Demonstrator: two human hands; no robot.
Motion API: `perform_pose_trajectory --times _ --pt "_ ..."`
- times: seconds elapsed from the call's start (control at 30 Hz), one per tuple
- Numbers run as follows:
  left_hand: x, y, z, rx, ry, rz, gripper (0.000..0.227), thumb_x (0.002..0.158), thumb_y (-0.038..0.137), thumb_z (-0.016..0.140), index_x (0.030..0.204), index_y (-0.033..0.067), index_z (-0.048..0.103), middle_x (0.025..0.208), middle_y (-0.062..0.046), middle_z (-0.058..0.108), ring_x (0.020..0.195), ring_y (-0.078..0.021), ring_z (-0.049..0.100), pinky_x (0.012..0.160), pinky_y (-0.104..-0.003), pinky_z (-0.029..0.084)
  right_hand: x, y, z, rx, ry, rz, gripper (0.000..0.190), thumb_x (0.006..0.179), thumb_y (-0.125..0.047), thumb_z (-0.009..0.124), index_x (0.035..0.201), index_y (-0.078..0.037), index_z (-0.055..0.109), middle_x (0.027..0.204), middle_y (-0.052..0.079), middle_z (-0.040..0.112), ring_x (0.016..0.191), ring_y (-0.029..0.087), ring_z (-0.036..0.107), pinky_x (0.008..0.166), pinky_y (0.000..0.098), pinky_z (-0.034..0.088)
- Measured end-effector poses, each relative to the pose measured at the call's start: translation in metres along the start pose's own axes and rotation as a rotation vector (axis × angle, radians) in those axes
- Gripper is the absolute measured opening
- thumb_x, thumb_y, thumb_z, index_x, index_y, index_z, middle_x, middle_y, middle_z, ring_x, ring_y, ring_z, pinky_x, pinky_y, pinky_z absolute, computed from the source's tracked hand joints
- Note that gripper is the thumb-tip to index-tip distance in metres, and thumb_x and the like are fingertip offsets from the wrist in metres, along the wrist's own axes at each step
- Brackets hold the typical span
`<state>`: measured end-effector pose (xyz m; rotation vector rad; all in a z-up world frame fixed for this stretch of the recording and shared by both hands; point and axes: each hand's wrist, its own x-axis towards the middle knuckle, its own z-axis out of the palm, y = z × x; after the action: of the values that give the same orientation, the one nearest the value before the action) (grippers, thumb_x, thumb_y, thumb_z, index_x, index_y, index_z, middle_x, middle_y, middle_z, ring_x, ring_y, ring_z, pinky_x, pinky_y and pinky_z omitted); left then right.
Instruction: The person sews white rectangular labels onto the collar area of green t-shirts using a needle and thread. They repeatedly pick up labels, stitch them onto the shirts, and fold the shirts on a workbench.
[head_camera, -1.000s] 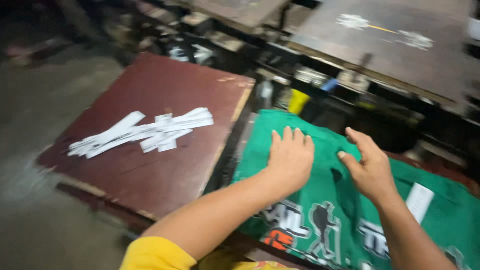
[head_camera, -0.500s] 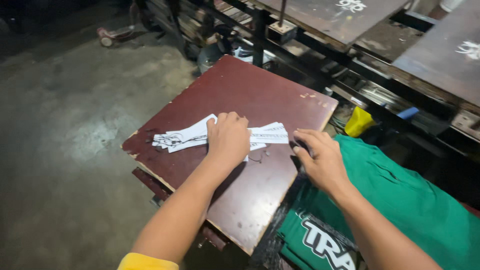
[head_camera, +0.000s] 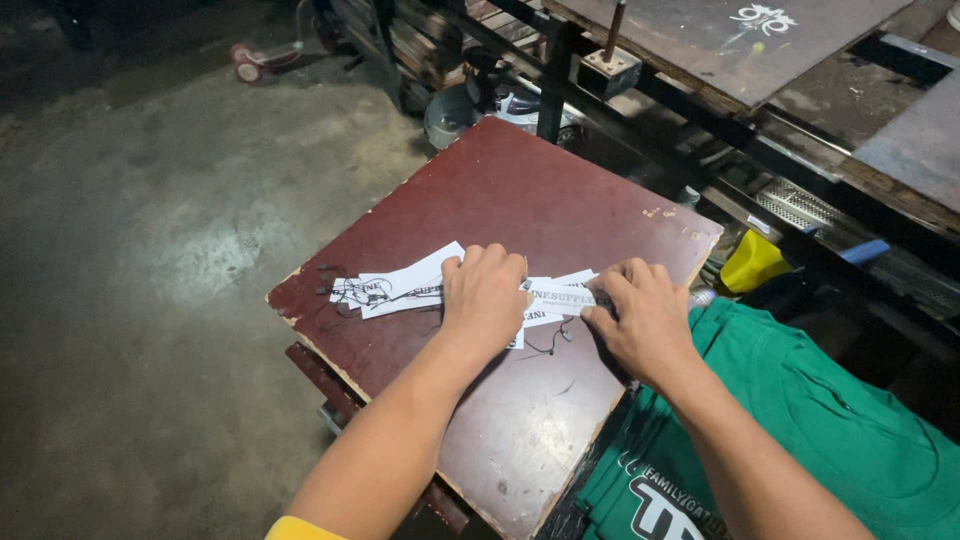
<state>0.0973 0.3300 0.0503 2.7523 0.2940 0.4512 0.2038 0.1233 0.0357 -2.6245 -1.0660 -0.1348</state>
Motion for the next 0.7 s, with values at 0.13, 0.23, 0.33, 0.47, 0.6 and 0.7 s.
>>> perform_pose_trajectory --times 0.13,0.23,0.33,0.47,0.6,0.7 --pt "0.0 0.006 -0.008 -0.026 -0.025 -0.028 0.019 0.084 0.005 0.07 0.103 0.0053 0.073 0.094 -0.007 0.059 0.104 -0.0293 0.056 0.103 -0.061 0.033 0.003 0.007 0.007 0.042 0.047 -0.032 0.03 0.083 -0.039 0.077 0.11 -0.028 0.068 0.117 -0.003 0.056 0.118 0.024 0.058 0.094 0.0497 0.045" --pt "0.0 0.005 -0.01 -0.034 -0.05 -0.022 0.03 0.085 0.007 0.07 0.116 0.0078 0.071 0.095 -0.006 0.058 0.106 -0.0291 0.056 0.105 -0.062 0.031 0.001 0.009 0.011 0.092 0.167 -0.05 0.03 0.079 -0.04 0.082 0.104 -0.03 0.069 0.112 -0.003 0.054 0.109 0.025 0.059 0.088 0.0476 0.045" --pt "0.0 0.004 -0.006 -0.04 -0.033 -0.02 0.02 0.086 0.005 0.069 0.105 0.0074 0.075 0.09 -0.005 0.059 0.104 -0.0266 0.056 0.106 -0.059 0.03 0.001 0.013 0.015 0.208 0.312 -0.146 0.022 0.079 -0.037 0.083 0.097 -0.033 0.071 0.082 -0.005 0.05 0.085 0.023 0.063 0.077 0.0404 0.046" --pt "-0.001 0.001 -0.002 -0.064 -0.021 -0.029 0.021 0.088 0.009 0.072 0.109 0.0101 0.073 0.093 -0.004 0.059 0.107 -0.0255 0.055 0.108 -0.058 0.029 0.001 0.009 0.005 0.424 0.307 -0.11 0.013 0.083 -0.029 0.082 0.094 -0.025 0.076 0.076 0.003 0.067 0.084 0.026 0.072 0.074 0.0386 0.054" --pt "0.0 -0.002 0.003 -0.073 -0.047 -0.062 0.027 0.089 0.011 0.072 0.116 0.0112 0.071 0.095 -0.003 0.061 0.108 -0.0241 0.055 0.111 -0.059 0.027 0.001 0.009 0.003 0.479 0.241 -0.015 0.015 0.085 -0.028 0.08 0.099 -0.022 0.077 0.079 0.005 0.076 0.087 0.029 0.075 0.073 0.0413 0.057" --pt "-0.001 -0.002 0.001 -0.08 -0.056 -0.064 0.026 0.089 0.01 0.071 0.115 0.01 0.072 0.093 -0.004 0.061 0.107 -0.0241 0.056 0.111 -0.058 0.028 0.0 0.01 0.0 0.466 0.235 0.012 0.017 0.085 -0.03 0.08 0.1 -0.021 0.077 0.081 0.006 0.077 0.088 0.03 0.076 0.076 0.0425 0.057"
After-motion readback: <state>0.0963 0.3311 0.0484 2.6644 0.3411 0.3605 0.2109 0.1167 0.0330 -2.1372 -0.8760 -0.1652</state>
